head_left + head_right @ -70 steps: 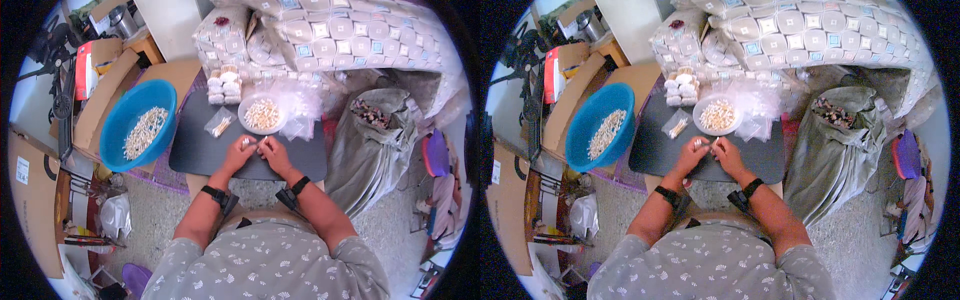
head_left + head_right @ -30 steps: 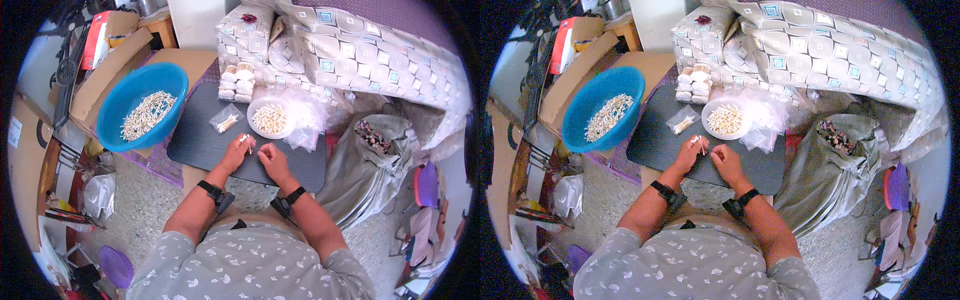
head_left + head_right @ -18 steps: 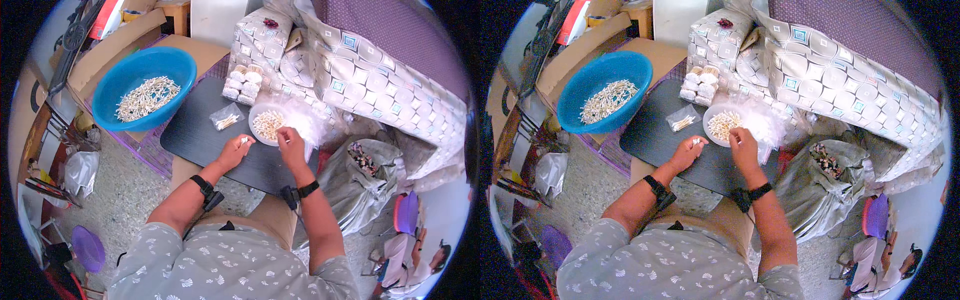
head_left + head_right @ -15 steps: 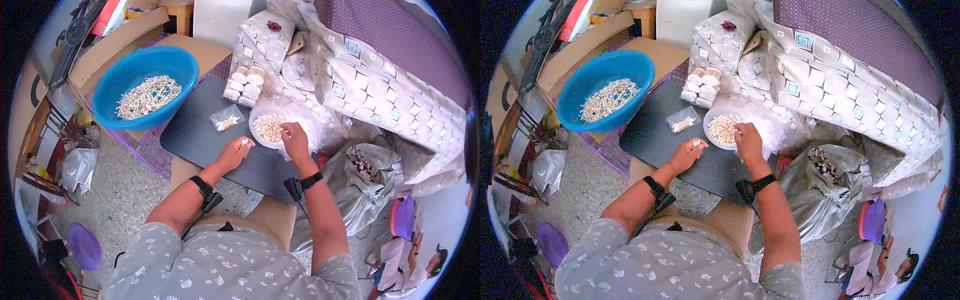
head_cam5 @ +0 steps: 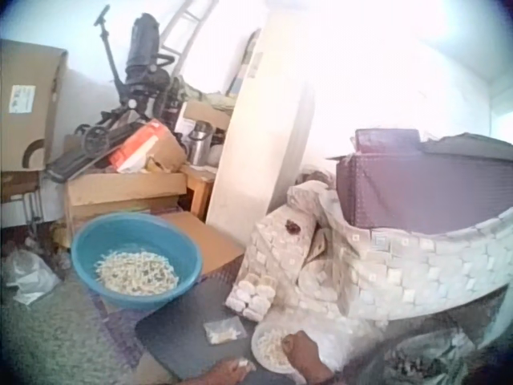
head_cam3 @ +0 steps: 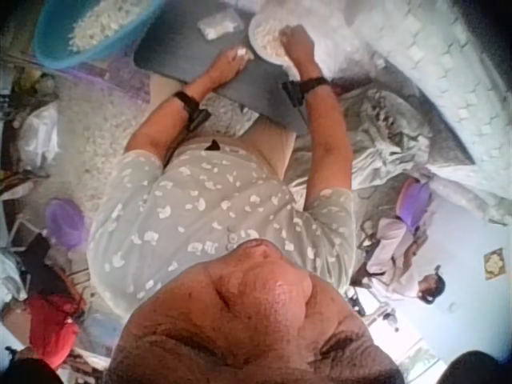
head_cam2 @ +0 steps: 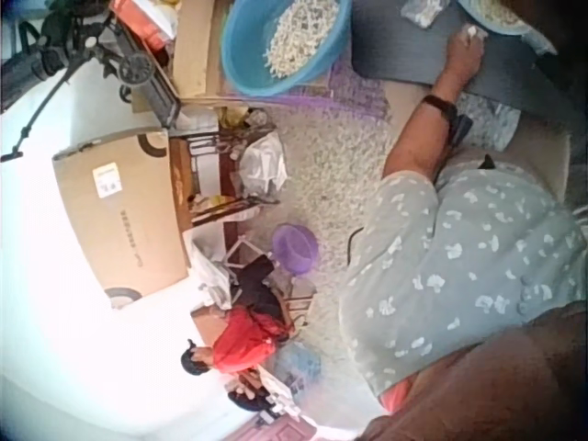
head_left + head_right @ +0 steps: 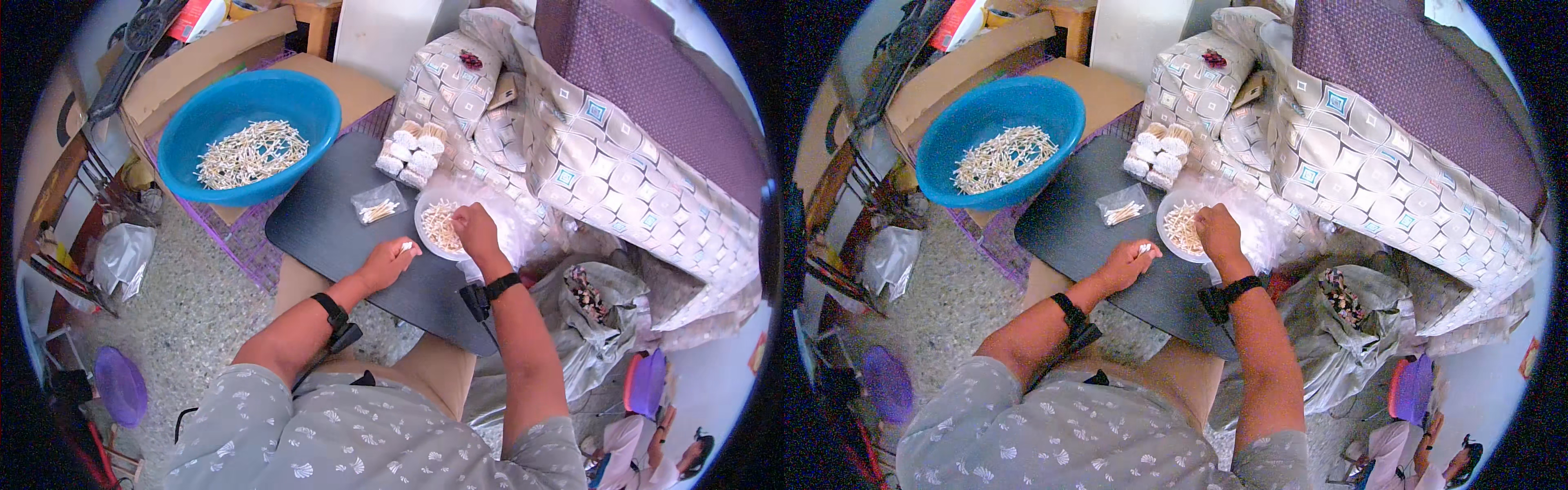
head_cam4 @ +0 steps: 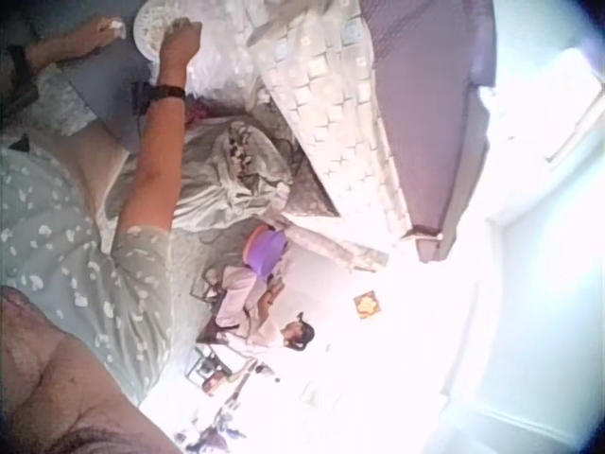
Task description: Sorting cotton swabs and placing them into small plastic bags.
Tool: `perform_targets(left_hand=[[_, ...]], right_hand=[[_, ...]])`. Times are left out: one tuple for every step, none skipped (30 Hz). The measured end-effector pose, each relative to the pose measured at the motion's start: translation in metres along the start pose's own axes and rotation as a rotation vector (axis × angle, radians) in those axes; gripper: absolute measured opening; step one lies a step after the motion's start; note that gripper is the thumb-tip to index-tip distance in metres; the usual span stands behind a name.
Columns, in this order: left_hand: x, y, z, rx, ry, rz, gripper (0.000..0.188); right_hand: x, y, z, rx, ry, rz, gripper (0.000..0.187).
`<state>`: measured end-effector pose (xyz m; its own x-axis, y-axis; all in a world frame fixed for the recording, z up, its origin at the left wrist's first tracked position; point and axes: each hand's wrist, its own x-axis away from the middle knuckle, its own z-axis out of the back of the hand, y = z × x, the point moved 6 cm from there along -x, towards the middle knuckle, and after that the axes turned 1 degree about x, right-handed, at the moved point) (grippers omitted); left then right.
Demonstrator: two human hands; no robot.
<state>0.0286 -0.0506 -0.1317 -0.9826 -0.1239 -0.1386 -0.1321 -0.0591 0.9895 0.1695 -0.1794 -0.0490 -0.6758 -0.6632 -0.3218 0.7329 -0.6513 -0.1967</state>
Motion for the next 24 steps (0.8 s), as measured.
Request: perform_targets(left_hand=[[-0.001, 0.000, 0.000, -0.004, 0.007, -0.030, 0.021], [0.001, 0.000, 0.000, -0.007, 0.013, -0.056, 0.021], [0.001, -0.001, 0.000, -0.004, 0.016, -0.054, 0.021], [0.001, -0.002, 0.001, 0.008, 0.028, -0.053, 0.021], [0.000, -0.001, 0.000, 0.021, 0.033, -0.053, 0.021], [-0.001, 0.000, -0.002, 0.025, 0.028, -0.053, 0.021], [-0.001, 0.001, -0.003, -0.011, 0.022, -0.055, 0.020], [-0.001, 0.000, 0.000, -0.049, 0.025, -0.055, 0.020], [-0.002, -0.001, 0.001, -0.048, 0.026, -0.054, 0.020], [-0.002, -0.002, 0.001, -0.026, 0.021, -0.057, 0.020], [-0.003, -0.001, 0.000, -0.004, 0.014, -0.062, 0.021], [-0.003, -0.002, 0.000, -0.002, 0.011, -0.062, 0.021], [-0.003, -0.003, -0.001, 0.024, 0.005, -0.044, 0.021], [-0.002, -0.004, 0.001, 0.049, 0.009, -0.025, 0.021], [0.000, -0.004, 0.005, 0.049, 0.021, -0.020, 0.021], [0.001, -0.002, 0.006, 0.050, 0.025, -0.014, 0.021], [0.002, -0.001, 0.004, 0.051, 0.020, -0.009, 0.020], [0.001, -0.001, 0.004, 0.053, 0.019, -0.004, 0.020], [0.000, -0.001, 0.006, 0.041, 0.037, 0.009, 0.019], [0.000, -0.002, 0.005, 0.030, 0.049, 0.022, 0.018], [0.000, -0.002, 0.004, 0.028, 0.045, 0.028, 0.018], [0.000, -0.001, 0.003, 0.014, 0.038, 0.015, 0.019], [-0.002, 0.000, 0.001, -0.001, 0.028, 0.001, 0.020], [-0.002, 0.000, 0.001, -0.004, 0.026, 0.008, 0.020]], right_hand=[[-0.001, 0.003, 0.003, -0.054, 0.041, 0.007, 0.009], [0.000, 0.003, 0.006, -0.111, 0.078, 0.012, 0.008], [-0.001, 0.004, 0.008, -0.110, 0.074, 0.013, 0.008], [-0.003, 0.007, 0.012, -0.229, 0.119, 0.010, 0.008], [-0.003, 0.012, 0.018, -0.346, 0.168, 0.001, 0.008], [-0.005, 0.017, 0.019, -0.342, 0.167, -0.004, 0.008], [-0.006, 0.027, 0.019, -0.523, 0.163, -0.081, 0.007], [-0.008, 0.026, 0.019, -0.709, 0.155, -0.152, 0.008], [-0.006, 0.027, 0.022, -0.810, 0.140, -0.207, 0.008], [-0.004, 0.023, 0.026, -0.810, 0.139, -0.208, 0.008], [-0.002, 0.021, 0.030, -0.866, 0.155, -0.221, 0.008], [0.000, 0.019, 0.034, -0.922, 0.171, -0.234, 0.009], [0.006, 0.015, 0.036, -0.920, 0.173, -0.237, 0.009], [0.014, 0.000, 0.035, -1.009, 0.142, -0.228, 0.009], [0.022, -0.018, 0.033, -1.100, 0.106, -0.218, 0.010], [0.036, -0.036, 0.030, -1.146, -0.003, -0.274, 0.011], [0.052, -0.045, 0.019, -1.172, -0.081, -0.332, 0.011], [0.066, -0.053, 0.006, -1.198, -0.164, -0.386, 0.011], [0.078, -0.059, -0.003, -1.200, -0.168, -0.390, 0.011], [0.091, -0.064, -0.018, -1.201, -0.229, -0.410, 0.011], [0.102, -0.066, -0.033, -1.204, -0.290, -0.427, 0.010], [0.109, -0.064, -0.046, -1.209, -0.289, -0.432, 0.010], [0.113, -0.059, -0.057, -1.228, -0.239, -0.421, 0.009], [0.116, -0.057, -0.064, -1.249, -0.194, -0.407, 0.009]])
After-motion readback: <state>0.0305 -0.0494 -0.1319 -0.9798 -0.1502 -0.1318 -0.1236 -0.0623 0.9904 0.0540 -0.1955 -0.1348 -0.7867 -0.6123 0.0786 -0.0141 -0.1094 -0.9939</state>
